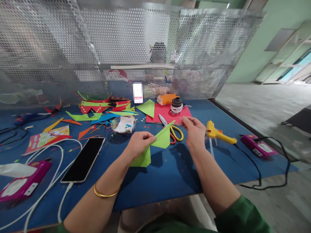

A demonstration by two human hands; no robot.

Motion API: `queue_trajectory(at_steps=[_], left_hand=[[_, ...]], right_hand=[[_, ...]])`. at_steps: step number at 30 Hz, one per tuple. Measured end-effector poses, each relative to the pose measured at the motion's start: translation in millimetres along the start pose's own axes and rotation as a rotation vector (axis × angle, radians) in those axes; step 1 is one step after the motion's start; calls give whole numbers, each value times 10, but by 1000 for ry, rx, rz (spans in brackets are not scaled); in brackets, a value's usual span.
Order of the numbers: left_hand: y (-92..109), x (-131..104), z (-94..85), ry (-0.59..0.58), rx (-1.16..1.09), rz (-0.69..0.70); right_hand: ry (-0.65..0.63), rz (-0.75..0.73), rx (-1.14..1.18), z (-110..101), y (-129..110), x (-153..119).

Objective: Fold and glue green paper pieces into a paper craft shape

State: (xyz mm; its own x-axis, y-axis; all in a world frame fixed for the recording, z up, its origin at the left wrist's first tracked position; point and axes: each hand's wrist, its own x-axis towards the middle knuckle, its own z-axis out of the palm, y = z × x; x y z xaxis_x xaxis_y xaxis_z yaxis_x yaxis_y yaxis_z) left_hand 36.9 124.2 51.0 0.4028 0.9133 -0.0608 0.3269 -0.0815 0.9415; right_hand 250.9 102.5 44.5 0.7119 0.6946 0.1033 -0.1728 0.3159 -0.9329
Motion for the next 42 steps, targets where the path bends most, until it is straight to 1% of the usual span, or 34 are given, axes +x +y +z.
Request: queue_trajectory(at_steps=[2, 3, 5, 8, 9, 11, 13, 16, 19, 21, 22, 23, 25, 27, 28, 32, 37, 40, 42], left_hand=[[24, -9, -11, 30, -27, -19], [34, -14, -15, 42, -36, -28], [47, -20, -13, 51, -51, -40], [41, -21, 7, 31, -53, -47], [34, -20, 16, 21, -49, -44], [20, -18, 31, -4, -37, -33], [6, -16, 41, -24, -25, -20], [-6, -14, 38, -32, -13, -9], [-11, -5, 26, -1, -22, -19], [-13, 2, 24, 33, -44, -23], [-14, 3, 27, 44, -56, -23], [-16, 3, 33, 49, -65, -21], [-20, -3, 50, 42, -63, -21], [-23, -15, 66, 11, -43, -16], [-24, -20, 70, -10, -30, -12], [-37, -16, 53, -59, 36, 9], [-74, 26, 30, -38, 104, 49], [-75, 28, 40, -51, 80, 37], [-63, 18, 42, -57, 43, 21]], right_hand=[[34, -38, -9, -23, -2, 23], [22, -40, -25, -23, 0, 14], [-69, -12, -71, -3, 7, -41], [-267, 58, -137, 54, 26, -169], [-311, 76, -152, 71, 33, -209], [-346, 92, -169, 94, 46, -262], [-329, 85, -174, 100, 54, -273], [-243, 48, -168, 72, 49, -210], [-119, 7, -157, 25, 21, -112], [-92, 15, -160, 13, 4, -89], [-116, 39, -169, 18, 0, -102], [-166, 75, -180, 30, 2, -131], [-307, 168, -207, 68, 17, -221], [-413, 249, -229, 104, 37, -312], [-434, 274, -234, 115, 45, -343], [-391, 286, -220, 115, 39, -359], [-363, 290, -211, 100, 21, -332], [-342, 286, -211, 100, 40, -328], [-300, 268, -199, 92, 54, -300]])
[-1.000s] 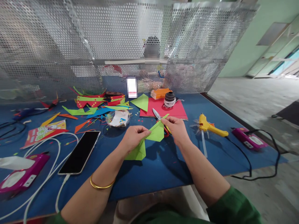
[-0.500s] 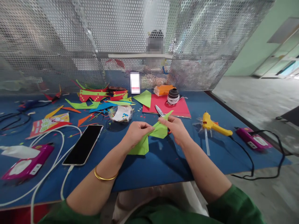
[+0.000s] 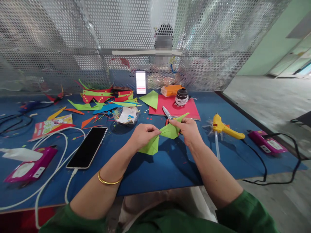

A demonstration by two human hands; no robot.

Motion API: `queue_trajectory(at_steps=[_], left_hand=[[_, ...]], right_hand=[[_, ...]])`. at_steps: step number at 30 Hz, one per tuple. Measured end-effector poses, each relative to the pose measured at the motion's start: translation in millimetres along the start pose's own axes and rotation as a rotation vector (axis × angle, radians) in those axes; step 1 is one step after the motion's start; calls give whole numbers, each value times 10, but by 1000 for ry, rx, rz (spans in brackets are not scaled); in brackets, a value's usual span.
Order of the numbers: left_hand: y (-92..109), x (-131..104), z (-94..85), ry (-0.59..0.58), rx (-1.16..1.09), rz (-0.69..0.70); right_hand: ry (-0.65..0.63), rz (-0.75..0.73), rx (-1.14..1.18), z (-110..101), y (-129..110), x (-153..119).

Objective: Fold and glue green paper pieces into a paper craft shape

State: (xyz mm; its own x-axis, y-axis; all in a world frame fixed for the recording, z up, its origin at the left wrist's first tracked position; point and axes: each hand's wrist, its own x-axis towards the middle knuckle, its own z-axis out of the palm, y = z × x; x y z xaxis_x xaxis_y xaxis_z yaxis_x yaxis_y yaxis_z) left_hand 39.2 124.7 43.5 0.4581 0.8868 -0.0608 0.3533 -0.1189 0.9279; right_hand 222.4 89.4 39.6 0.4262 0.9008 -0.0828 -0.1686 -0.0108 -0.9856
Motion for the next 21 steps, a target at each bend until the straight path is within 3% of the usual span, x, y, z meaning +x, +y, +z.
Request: queue_trajectory(at_steps=[6, 9, 11, 13, 17, 21], left_hand=[[47, -22, -46, 15, -54, -86], [72, -17, -64, 79, -224, -173], [89, -9, -64, 149, -400, -229], [104, -2, -52, 204, -525, -259], [110, -5, -9, 208, -568, -271], [81, -15, 35, 125, -483, -282]], right_hand=[[235, -117, 85, -182, -31, 194], [323, -155, 126, -248, -48, 255], [268, -133, 120, -215, -41, 231], [120, -80, 83, -125, -18, 155], [-164, 10, -18, 75, 38, -31], [-184, -3, -42, 112, 77, -59]])
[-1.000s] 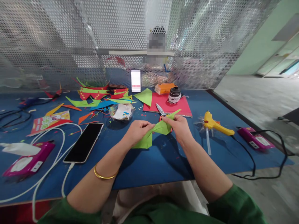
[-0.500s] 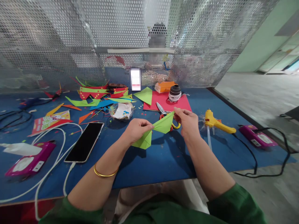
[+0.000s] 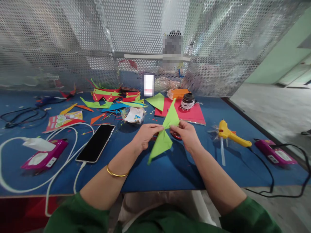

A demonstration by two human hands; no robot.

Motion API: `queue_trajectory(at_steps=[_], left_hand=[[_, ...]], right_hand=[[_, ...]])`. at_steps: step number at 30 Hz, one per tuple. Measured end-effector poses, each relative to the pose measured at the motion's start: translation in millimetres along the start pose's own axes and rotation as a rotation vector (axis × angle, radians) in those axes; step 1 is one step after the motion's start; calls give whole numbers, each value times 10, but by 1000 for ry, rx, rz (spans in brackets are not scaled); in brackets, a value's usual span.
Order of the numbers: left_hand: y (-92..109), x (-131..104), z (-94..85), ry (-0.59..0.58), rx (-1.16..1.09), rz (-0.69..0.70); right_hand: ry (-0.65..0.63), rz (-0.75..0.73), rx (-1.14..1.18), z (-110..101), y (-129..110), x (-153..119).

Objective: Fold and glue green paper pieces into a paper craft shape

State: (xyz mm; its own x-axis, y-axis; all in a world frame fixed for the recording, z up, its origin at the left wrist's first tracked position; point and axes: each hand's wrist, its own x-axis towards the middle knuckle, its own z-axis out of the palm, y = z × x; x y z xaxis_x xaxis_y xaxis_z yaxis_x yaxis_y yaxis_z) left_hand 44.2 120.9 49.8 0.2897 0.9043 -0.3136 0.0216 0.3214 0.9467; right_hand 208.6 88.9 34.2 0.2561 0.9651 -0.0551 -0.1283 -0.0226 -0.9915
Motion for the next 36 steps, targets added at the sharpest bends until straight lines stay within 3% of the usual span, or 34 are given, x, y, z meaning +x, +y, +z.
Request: queue_trajectory(at_steps=[6, 13, 21, 24, 27, 29, 32, 36], left_hand=[[-47, 32, 3, -35, 146, 43], [-9, 36, -16, 26, 101, 116], [-49, 40, 31, -28, 148, 23], [-104, 44, 16, -5, 148, -22], [-162, 23, -18, 7, 133, -70], [-186, -5, -44, -2, 130, -95], [-205, -81, -84, -45, 180, -119], [-309, -350, -140, -19, 481, -51]], right_hand=[[65, -27, -32, -125, 35, 65], [-129, -45, -213, -72, 79, -13], [-6, -214, -424, -192, 32, -110], [2, -398, -591, -324, -17, -348], [-163, -820, -1000, -426, 5, -588], [-243, -1017, -1195, -437, 45, -696], [-241, -1150, -1320, -368, 100, -774], [-266, -1162, -1369, -257, 152, -829]])
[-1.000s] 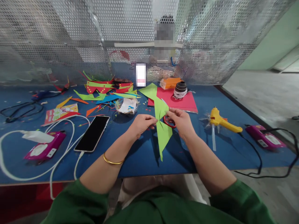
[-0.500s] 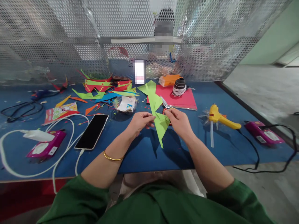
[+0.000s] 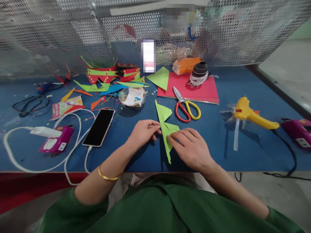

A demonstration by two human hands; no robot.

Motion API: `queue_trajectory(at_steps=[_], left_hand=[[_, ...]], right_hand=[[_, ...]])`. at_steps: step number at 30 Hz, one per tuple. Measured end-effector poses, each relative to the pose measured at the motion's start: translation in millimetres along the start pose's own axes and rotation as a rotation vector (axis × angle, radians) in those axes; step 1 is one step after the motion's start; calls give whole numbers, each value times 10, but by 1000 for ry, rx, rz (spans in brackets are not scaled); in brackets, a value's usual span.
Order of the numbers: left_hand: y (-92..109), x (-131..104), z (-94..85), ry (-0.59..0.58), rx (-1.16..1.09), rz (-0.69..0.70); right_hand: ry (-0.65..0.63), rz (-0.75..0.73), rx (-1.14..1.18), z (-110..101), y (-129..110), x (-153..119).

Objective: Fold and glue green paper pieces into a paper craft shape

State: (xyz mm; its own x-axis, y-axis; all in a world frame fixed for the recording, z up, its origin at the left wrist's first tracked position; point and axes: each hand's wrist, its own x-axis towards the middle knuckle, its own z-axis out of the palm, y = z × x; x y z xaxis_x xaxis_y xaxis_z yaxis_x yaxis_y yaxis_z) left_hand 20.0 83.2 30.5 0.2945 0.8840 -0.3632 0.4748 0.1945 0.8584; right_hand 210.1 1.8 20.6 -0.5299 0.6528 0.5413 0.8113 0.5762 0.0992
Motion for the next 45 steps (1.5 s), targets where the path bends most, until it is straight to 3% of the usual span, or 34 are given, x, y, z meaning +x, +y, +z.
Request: queue_trajectory(at_steps=[2, 3, 8, 12, 19, 27, 31, 39, 45], left_hand=[[-112, -197, 43, 210, 286, 197], [-169, -294, 73, 248, 411, 318], [-347, -542, 224, 222, 704, 829], [-349, -495, 264, 260, 816, 1040], [-308, -461, 258, 244, 852, 992], [-328, -471, 230, 233, 867, 997], [-341, -473, 205, 220, 831, 978], [-352, -417, 210, 161, 604, 768], [-318, -376, 221, 175, 527, 661]], right_hand=[[-34, 26, 33, 20, -41, -26], [-50, 44, 58, 31, -56, -49], [-71, 117, 165, 70, -94, -171], [-79, 146, 214, 52, -88, -229], [-97, 286, 237, 12, -11, -258], [-86, 244, 304, 17, -17, -255], [-87, 349, 337, 18, -11, -266], [-124, 508, 503, 58, 35, -273], [-135, 549, 476, 59, 13, -239]])
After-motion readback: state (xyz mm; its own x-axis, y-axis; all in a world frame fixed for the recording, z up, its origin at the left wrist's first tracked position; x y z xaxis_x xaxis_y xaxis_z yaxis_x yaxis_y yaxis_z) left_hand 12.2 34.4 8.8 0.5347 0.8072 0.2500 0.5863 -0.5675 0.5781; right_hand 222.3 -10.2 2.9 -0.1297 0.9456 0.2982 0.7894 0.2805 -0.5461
